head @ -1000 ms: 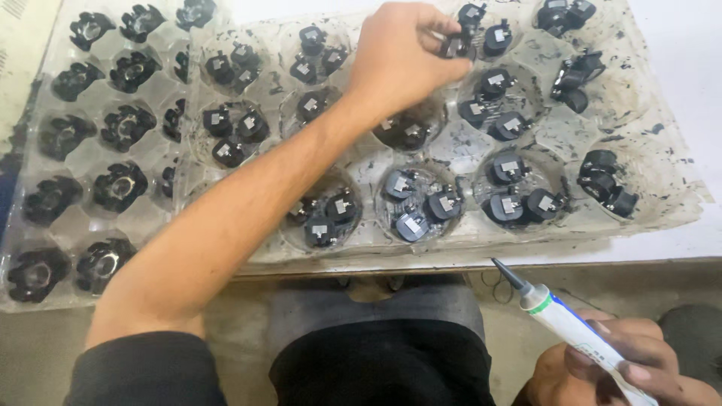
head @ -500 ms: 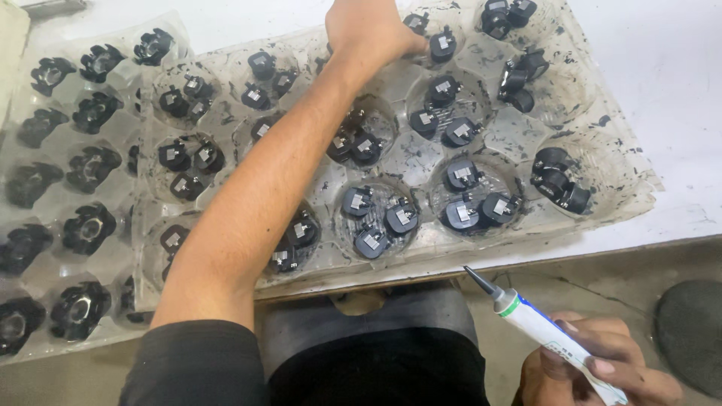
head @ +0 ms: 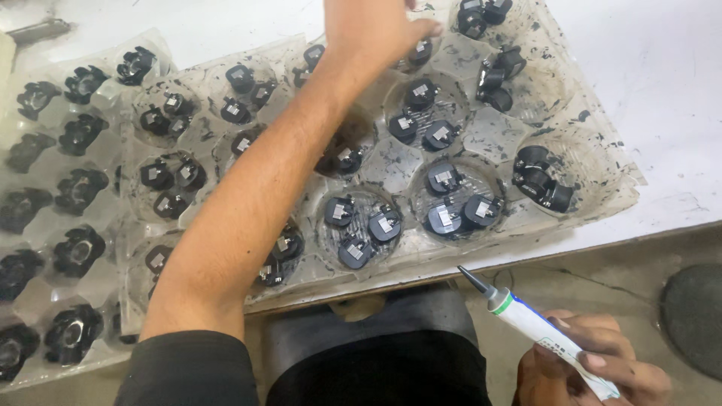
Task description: The person sits at a workbench with trays of black plastic plug components. They pick up one component at a time, squeeze adhesive from a tube onto each part, and place it back into the tray, occasionally wiping the tube nozzle with a blue cloth.
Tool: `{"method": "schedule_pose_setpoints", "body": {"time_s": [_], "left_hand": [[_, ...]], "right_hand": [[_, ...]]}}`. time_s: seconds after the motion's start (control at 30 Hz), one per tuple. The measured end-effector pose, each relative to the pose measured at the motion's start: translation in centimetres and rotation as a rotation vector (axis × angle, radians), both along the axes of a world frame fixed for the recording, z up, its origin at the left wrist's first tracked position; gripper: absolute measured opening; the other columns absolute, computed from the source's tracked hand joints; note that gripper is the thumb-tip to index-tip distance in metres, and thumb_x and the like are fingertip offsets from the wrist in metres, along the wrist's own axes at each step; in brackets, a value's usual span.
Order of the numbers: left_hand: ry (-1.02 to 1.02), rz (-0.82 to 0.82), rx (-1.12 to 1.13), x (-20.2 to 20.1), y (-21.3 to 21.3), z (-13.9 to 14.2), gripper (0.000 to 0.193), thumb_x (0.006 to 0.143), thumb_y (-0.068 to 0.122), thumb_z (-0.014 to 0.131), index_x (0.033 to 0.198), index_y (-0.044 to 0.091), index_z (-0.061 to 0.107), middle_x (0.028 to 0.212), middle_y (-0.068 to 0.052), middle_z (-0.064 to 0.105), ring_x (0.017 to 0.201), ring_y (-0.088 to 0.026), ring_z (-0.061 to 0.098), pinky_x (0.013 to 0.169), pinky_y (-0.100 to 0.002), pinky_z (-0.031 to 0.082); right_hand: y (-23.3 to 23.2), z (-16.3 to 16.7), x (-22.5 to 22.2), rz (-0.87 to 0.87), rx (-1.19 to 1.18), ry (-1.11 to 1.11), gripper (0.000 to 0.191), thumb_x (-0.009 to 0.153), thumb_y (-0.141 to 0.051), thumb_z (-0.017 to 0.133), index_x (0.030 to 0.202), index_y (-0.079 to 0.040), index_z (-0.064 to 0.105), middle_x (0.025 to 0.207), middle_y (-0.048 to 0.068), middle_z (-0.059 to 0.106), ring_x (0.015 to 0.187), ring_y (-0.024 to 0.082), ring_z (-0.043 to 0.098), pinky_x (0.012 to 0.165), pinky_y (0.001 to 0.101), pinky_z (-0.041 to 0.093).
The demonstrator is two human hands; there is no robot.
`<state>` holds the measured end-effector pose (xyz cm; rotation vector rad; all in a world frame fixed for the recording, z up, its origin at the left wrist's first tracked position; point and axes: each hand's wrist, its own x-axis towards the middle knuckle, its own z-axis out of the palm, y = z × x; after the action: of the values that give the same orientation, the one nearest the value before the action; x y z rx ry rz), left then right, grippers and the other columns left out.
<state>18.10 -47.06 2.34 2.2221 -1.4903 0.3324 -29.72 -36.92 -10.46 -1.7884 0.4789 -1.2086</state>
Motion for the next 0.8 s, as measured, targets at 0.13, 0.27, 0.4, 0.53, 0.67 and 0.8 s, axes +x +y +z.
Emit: {"method": "schedule_pose_setpoints", "body": {"time_s": [0.13,0.27,0.4,0.53,0.67,0.8], "left_hand": [[-0.005,-0.248,-0.088,-4.9,-6.0,-1.9,0.037,0.071,0.041,0.086,0.09,0.012,0.076,0.08,-0.013,0.074,0.073,-0.032,0.072,0.065,-0.048,0.057],[-0.109,-0.178,-0.052,-9.2,-10.8,-4.0,0.016,0.074,0.02,0.079,0.087,0.012,0.075,0.081,-0.013,0.074,0.076,-0.031,0.073,0.064,-0.046,0.059],[-0.183,-0.179,-0.037,-10.4,-10.8,-3.3,0.014,0.074,0.009,0.076,0.087,0.012,0.073,0.081,-0.012,0.073,0.077,-0.031,0.073,0.064,-0.045,0.059],[-0.062,-0.476,-0.333,-10.2,-3.8,0.1,0.034,0.072,0.032,0.09,0.092,0.011,0.072,0.077,-0.008,0.073,0.073,-0.029,0.072,0.062,-0.044,0.055],[0.678,-0.571,-0.301,-12.9,5.7,3.5,0.029,0.089,0.018,0.081,0.112,0.007,0.068,0.104,-0.006,0.076,0.091,-0.013,0.079,0.07,-0.026,0.065],[1.363,-0.349,-0.27,-15.0,15.0,5.0,0.041,0.081,-0.002,0.079,0.118,0.004,0.062,0.116,-0.014,0.072,0.098,-0.016,0.078,0.085,-0.028,0.067]], "right_hand": [[-0.8,-1.7,-1.5,0.262,0.169,-0.143,0.03,0.091,-0.016,0.065,0.118,-0.014,0.053,0.12,0.023,0.068,0.115,0.037,0.07,0.093,0.0503,0.066],[-0.8,-3.4,-3.4,0.21,0.093,-0.107,0.034,0.098,-0.015,0.071,0.127,-0.015,0.053,0.117,0.023,0.067,0.117,0.035,0.07,0.103,0.0545,0.064],[-0.4,-2.6,-4.0,0.163,0.143,-0.097,0.034,0.092,-0.02,0.069,0.121,-0.013,0.052,0.117,0.028,0.066,0.116,0.038,0.07,0.096,0.0526,0.065],[2.0,-1.2,-2.0,-0.396,0.196,0.028,0.042,0.094,-0.009,0.068,0.124,-0.011,0.039,0.11,0.029,0.064,0.105,0.037,0.072,0.078,0.0443,0.064],[3.2,-1.4,0.0,-0.24,0.444,-0.363,0.041,0.107,-0.007,0.076,0.126,-0.013,0.04,0.104,0.024,0.065,0.091,0.031,0.076,0.076,0.0367,0.067],[2.6,-1.6,2.6,-0.133,0.516,-0.642,0.043,0.098,-0.003,0.08,0.122,-0.011,0.045,0.093,0.022,0.067,0.078,0.028,0.075,0.07,0.0351,0.064]]}}
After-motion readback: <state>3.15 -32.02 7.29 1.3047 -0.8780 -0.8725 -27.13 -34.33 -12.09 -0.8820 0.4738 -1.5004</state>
